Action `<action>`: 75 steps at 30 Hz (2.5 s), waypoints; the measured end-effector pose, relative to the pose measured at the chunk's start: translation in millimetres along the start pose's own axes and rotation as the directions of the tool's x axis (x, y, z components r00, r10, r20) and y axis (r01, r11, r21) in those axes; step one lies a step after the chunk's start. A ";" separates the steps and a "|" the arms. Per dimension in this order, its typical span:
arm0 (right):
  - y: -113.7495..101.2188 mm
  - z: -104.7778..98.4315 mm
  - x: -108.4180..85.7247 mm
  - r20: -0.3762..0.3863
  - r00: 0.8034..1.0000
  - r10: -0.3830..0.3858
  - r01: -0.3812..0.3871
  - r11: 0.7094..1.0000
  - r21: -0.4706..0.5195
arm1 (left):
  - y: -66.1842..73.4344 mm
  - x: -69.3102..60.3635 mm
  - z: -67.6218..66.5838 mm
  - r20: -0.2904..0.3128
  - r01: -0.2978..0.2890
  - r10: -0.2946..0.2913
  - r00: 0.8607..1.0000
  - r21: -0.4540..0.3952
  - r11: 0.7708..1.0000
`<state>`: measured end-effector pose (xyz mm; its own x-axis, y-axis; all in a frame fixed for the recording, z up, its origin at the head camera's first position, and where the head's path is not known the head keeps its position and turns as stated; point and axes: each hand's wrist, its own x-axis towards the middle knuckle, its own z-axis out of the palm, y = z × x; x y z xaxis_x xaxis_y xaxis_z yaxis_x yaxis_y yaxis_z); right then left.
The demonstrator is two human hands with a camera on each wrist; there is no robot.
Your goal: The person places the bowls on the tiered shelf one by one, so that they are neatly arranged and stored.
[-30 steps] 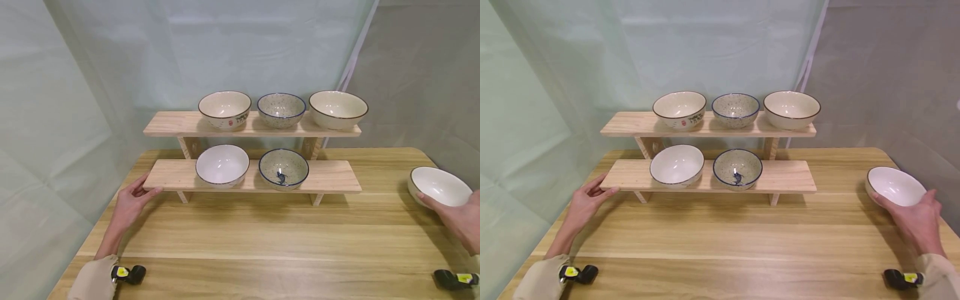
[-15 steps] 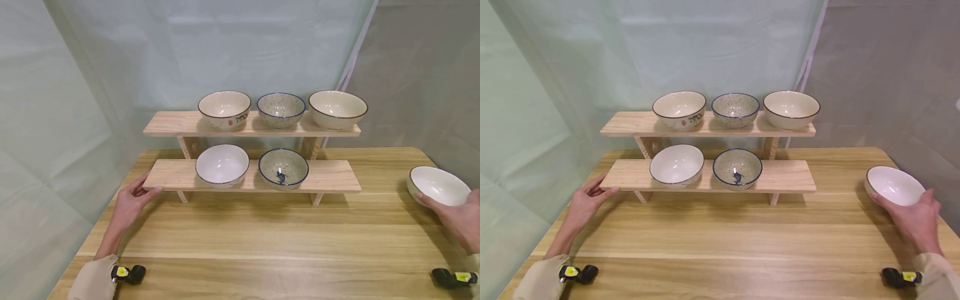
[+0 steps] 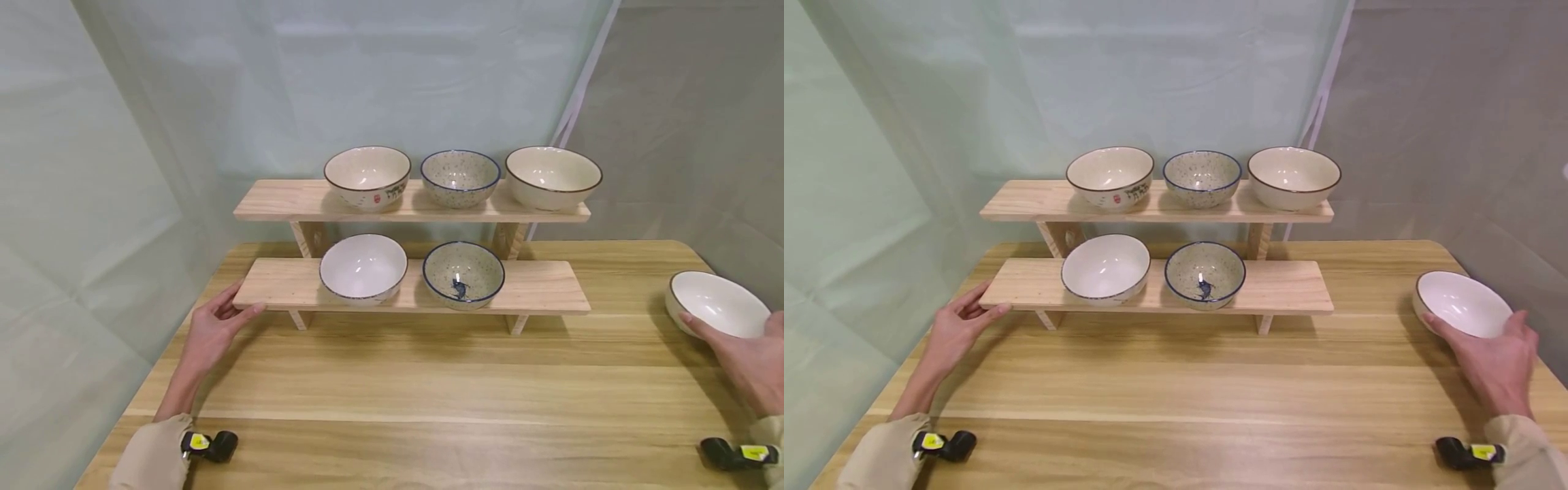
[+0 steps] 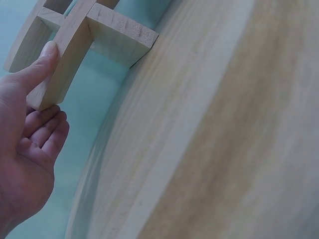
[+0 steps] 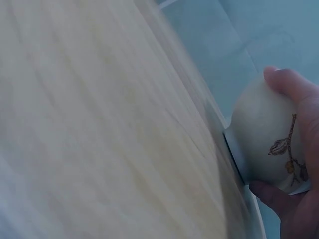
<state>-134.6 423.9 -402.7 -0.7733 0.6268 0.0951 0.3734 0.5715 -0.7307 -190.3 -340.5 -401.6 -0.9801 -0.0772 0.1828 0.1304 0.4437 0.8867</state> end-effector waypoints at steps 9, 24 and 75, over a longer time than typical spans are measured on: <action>-2.7 8.1 -4.1 -0.057 0.994 0.093 -0.081 0.978 0.192 | 1.4 -0.1 0.6 -0.004 -0.002 0.002 1.000 0.002 1.000; -15.0 3.6 -21.4 -0.060 0.990 -0.126 0.133 0.983 0.131 | 1.0 0.0 -1.1 -0.003 0.000 0.000 1.000 0.003 1.000; -119.9 43.4 -85.0 0.076 0.861 -0.504 0.453 0.825 0.337 | 1.4 -0.4 0.7 0.001 0.002 -0.002 1.000 -0.019 1.000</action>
<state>-135.8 279.2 -352.5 -0.8924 0.2116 0.3986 -0.2150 0.5773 -0.7877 -189.8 -339.3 -400.7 -0.9806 -0.0768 0.1806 0.1314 0.4264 0.8949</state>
